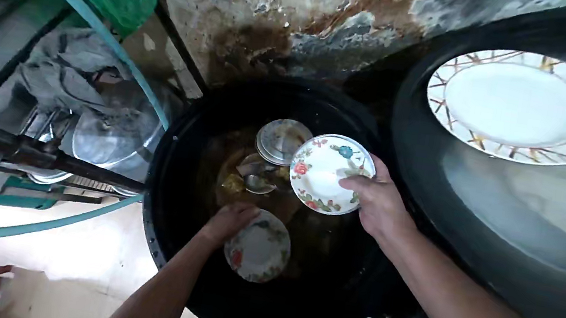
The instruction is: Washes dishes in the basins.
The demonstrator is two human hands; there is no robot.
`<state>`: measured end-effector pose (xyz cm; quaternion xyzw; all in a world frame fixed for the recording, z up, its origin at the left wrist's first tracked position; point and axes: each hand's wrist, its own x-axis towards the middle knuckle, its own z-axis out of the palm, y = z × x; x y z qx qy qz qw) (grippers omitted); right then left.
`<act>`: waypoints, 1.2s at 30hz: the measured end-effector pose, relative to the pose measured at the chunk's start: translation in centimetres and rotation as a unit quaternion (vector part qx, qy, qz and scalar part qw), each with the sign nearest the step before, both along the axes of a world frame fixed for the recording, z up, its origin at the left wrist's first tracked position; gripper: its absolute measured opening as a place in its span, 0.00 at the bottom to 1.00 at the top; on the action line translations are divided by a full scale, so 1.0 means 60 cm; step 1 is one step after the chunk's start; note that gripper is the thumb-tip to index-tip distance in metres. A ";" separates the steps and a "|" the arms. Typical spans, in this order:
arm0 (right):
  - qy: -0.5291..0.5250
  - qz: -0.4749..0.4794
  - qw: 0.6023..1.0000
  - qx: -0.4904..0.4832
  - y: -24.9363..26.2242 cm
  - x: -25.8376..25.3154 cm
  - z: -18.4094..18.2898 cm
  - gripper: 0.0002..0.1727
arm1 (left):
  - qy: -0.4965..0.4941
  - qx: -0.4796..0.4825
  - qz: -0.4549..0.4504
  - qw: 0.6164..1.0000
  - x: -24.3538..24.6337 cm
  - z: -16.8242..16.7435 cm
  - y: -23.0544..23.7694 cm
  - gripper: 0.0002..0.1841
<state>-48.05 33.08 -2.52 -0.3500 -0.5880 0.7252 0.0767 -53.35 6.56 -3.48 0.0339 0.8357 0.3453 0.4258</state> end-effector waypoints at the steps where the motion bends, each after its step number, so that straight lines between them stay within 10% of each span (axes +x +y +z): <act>1: -0.003 -0.001 1.000 0.001 0.000 -0.001 -0.001 0.44 | 0.005 -0.004 -0.021 1.000 -0.003 0.002 0.001 0.21; 10: -0.005 -0.003 1.000 -0.004 0.001 0.001 0.004 0.44 | 0.066 -0.028 0.141 0.987 -0.043 0.001 -0.020 0.23; 15: 0.010 -0.002 1.000 0.001 0.001 0.001 0.001 0.42 | 0.032 -0.051 0.032 0.998 -0.019 0.009 0.015 0.18; 22: 0.007 -0.018 1.000 -0.021 0.006 -0.002 0.000 0.39 | 0.280 0.079 0.237 0.927 -0.062 0.073 -0.012 0.18; 30: 0.006 0.042 0.994 -0.099 0.002 -0.001 0.000 0.34 | 0.083 0.182 0.204 0.958 -0.044 0.043 0.100 0.24; 36: -0.012 0.031 0.998 -0.059 -0.002 0.001 0.007 0.38 | 0.113 0.101 0.126 0.980 -0.050 0.035 0.105 0.26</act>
